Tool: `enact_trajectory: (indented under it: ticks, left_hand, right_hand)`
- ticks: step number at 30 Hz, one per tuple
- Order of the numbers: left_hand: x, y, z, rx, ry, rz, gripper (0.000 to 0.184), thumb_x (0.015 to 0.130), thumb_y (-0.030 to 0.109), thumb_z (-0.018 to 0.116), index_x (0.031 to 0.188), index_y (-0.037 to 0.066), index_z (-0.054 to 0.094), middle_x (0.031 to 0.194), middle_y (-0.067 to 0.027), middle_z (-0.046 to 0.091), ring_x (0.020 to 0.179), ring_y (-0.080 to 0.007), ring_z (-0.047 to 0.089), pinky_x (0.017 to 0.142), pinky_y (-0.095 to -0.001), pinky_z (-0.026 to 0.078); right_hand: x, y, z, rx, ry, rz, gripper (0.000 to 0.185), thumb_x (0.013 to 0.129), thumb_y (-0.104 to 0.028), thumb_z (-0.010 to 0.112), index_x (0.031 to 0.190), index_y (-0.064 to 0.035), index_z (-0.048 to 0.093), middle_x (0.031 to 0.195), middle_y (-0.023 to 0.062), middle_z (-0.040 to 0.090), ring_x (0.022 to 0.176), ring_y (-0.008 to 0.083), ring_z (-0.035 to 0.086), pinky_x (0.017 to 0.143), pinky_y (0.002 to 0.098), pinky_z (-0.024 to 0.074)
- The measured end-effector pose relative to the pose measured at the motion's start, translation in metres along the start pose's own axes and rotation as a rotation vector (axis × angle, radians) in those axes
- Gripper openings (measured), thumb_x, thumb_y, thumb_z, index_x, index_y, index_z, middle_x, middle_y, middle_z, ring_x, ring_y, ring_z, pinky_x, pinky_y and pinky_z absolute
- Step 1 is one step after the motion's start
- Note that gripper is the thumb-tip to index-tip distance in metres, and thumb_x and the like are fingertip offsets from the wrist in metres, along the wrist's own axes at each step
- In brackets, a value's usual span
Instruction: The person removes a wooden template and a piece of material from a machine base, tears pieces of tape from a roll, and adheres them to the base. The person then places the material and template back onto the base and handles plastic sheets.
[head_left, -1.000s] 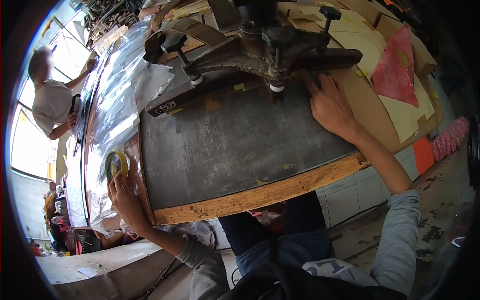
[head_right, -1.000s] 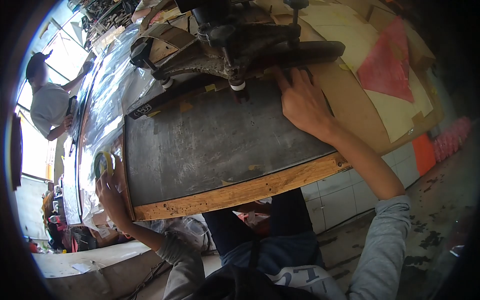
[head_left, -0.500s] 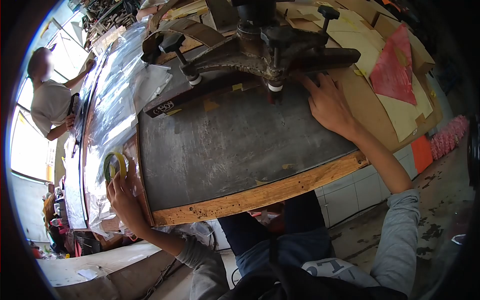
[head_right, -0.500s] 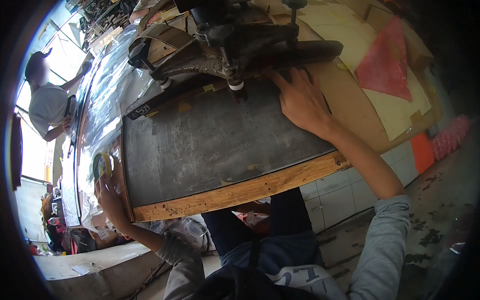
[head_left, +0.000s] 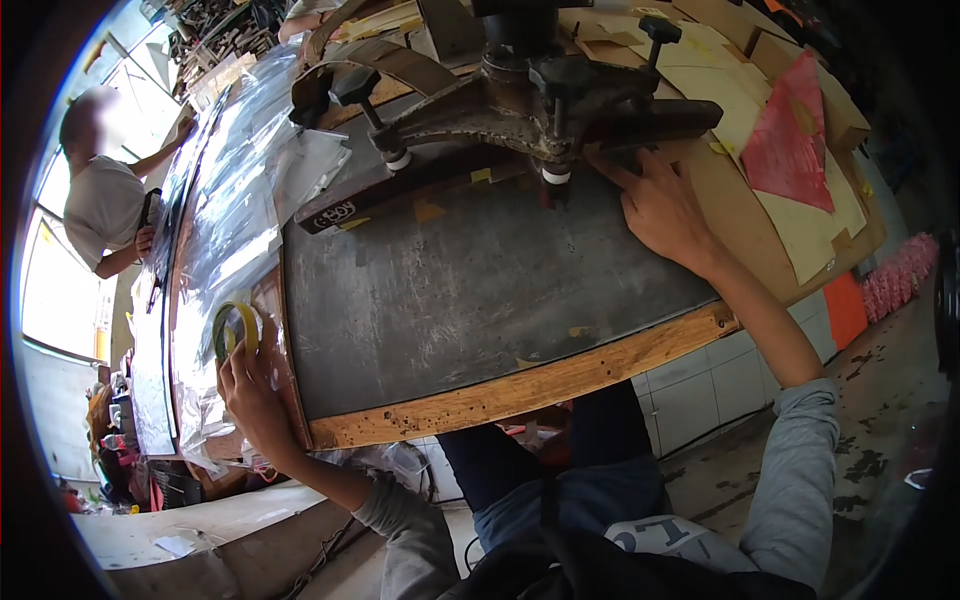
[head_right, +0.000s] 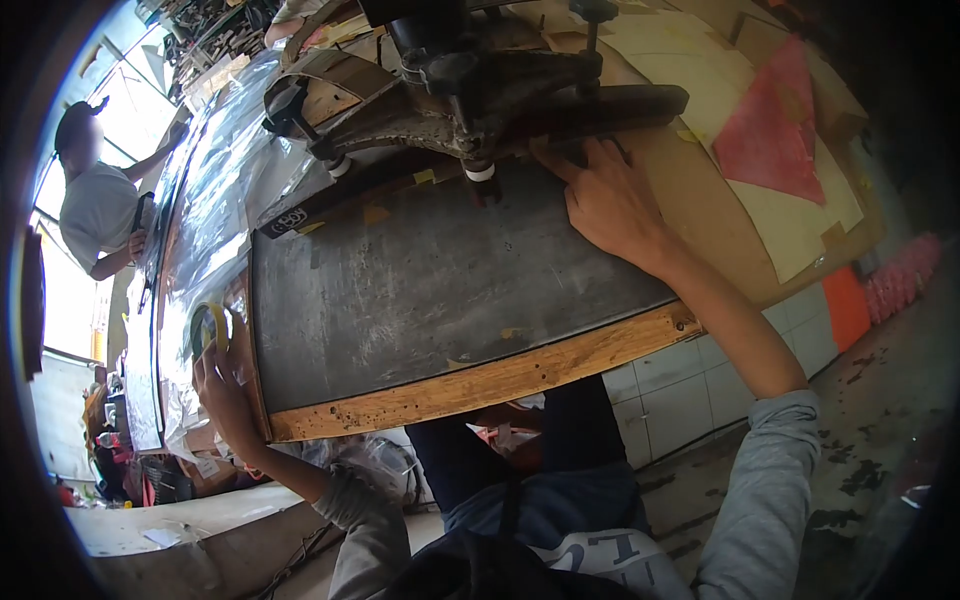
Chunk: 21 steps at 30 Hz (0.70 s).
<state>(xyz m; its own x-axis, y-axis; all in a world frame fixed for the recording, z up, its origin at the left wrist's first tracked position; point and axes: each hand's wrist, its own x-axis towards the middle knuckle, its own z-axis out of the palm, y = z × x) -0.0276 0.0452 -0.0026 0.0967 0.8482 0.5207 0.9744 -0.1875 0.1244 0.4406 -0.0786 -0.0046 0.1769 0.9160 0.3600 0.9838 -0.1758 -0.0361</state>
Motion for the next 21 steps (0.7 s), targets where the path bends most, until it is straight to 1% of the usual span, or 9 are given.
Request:
enact_trajectory:
  ticks: [3, 6, 8, 9, 13, 16, 17, 20, 21]
  left_hand:
    - [0.001, -0.001, 0.002, 0.02, 0.006, 0.01, 0.028, 0.097, 0.018, 0.043, 0.116, 0.005, 0.058, 0.109, -0.0175, 0.059, 0.103, -0.0359, 0.056, 0.084, -0.0474, 0.044]
    - [0.0, 0.0, 0.0, 0.025, 0.0, 0.001, 0.028, 0.097, 0.019, 0.043, 0.116, 0.005, 0.058, 0.109, -0.0186, 0.059, 0.103, -0.0371, 0.056, 0.084, -0.0482, 0.044]
    - [0.001, 0.005, -0.003, 0.019, 0.002, -0.004, 0.029, 0.097, 0.02, 0.043, 0.116, 0.005, 0.058, 0.11, -0.0195, 0.059, 0.102, -0.038, 0.056, 0.084, -0.0485, 0.044]
    - [0.002, 0.01, -0.008, 0.034, -0.043, -0.043, 0.028, 0.096, 0.02, 0.045, 0.116, 0.007, 0.059, 0.114, -0.0191, 0.059, 0.107, -0.0389, 0.055, 0.087, -0.0482, 0.046]
    - [0.002, 0.004, 0.0, -0.02, 0.02, -0.092, 0.028, 0.095, 0.019, 0.048, 0.117, 0.008, 0.059, 0.117, -0.0167, 0.058, 0.109, -0.0369, 0.056, 0.089, -0.0469, 0.046]
    - [0.003, -0.002, 0.006, 0.136, 0.283, 0.072, 0.026, 0.093, 0.018, 0.051, 0.116, 0.009, 0.061, 0.122, -0.0143, 0.056, 0.109, -0.0354, 0.056, 0.091, -0.0453, 0.046]
    - [0.005, 0.0, 0.002, 0.04, 0.345, 0.113, 0.023, 0.092, 0.015, 0.054, 0.113, 0.01, 0.063, 0.126, -0.0142, 0.053, 0.111, -0.0329, 0.056, 0.091, -0.0452, 0.047]
    - [0.01, 0.007, -0.007, -0.295, 0.384, 0.144, 0.021, 0.091, 0.011, 0.056, 0.11, 0.008, 0.063, 0.119, -0.0144, 0.058, 0.106, -0.0266, 0.06, 0.087, -0.041, 0.049]
    - [0.008, 0.014, -0.015, -0.45, 0.324, 0.096, 0.02, 0.092, 0.01, 0.055, 0.11, 0.008, 0.063, 0.115, -0.0134, 0.06, 0.104, -0.0241, 0.061, 0.086, -0.0386, 0.05]
  right_hand:
    - [0.0, 0.001, 0.002, -0.016, 0.045, 0.016, 0.054, 0.082, -0.01, 0.049, 0.135, -0.0185, 0.05, 0.103, 0.0185, 0.056, 0.104, 0.0333, 0.053, 0.088, 0.0497, 0.042]
    - [0.0, -0.004, -0.007, 0.016, -0.021, 0.13, 0.053, 0.082, -0.01, 0.049, 0.134, -0.0182, 0.052, 0.103, 0.0179, 0.056, 0.103, 0.0322, 0.053, 0.089, 0.0498, 0.0413]
    - [-0.002, -0.003, -0.006, 0.005, 0.023, 0.122, 0.051, 0.081, -0.01, 0.05, 0.132, -0.017, 0.054, 0.102, 0.0178, 0.056, 0.102, 0.0323, 0.054, 0.089, 0.0493, 0.0415]
    - [-0.003, -0.001, -0.004, 0.0, 0.047, 0.118, 0.051, 0.081, -0.009, 0.05, 0.131, -0.0164, 0.055, 0.102, 0.0177, 0.057, 0.102, 0.0323, 0.054, 0.089, 0.049, 0.0416]
    - [-0.001, 0.011, 0.008, 0.057, 0.109, -0.043, 0.052, 0.079, -0.006, 0.051, 0.13, -0.0157, 0.055, 0.105, 0.0175, 0.056, 0.102, 0.0332, 0.053, 0.089, 0.0486, 0.0379]
    - [-0.001, 0.013, 0.012, 0.102, 0.151, -0.064, 0.047, 0.078, -0.005, 0.053, 0.124, -0.0125, 0.06, 0.104, 0.0173, 0.056, 0.101, 0.0339, 0.053, 0.089, 0.0462, 0.0402]
    - [-0.001, 0.015, 0.014, 0.119, 0.176, -0.09, 0.045, 0.077, -0.004, 0.053, 0.121, -0.0116, 0.062, 0.104, 0.0171, 0.056, 0.1, 0.0343, 0.053, 0.088, 0.0449, 0.0417]
    - [0.002, 0.024, 0.02, 0.194, 0.235, -0.15, 0.039, 0.077, -0.003, 0.053, 0.114, -0.0091, 0.065, 0.102, 0.0175, 0.057, 0.095, 0.0345, 0.055, 0.082, 0.0413, 0.0457]
    - [0.002, 0.022, 0.017, 0.224, 0.257, -0.166, 0.037, 0.077, -0.002, 0.053, 0.111, -0.0083, 0.066, 0.101, 0.0177, 0.058, 0.093, 0.0344, 0.056, 0.08, 0.0402, 0.0469]
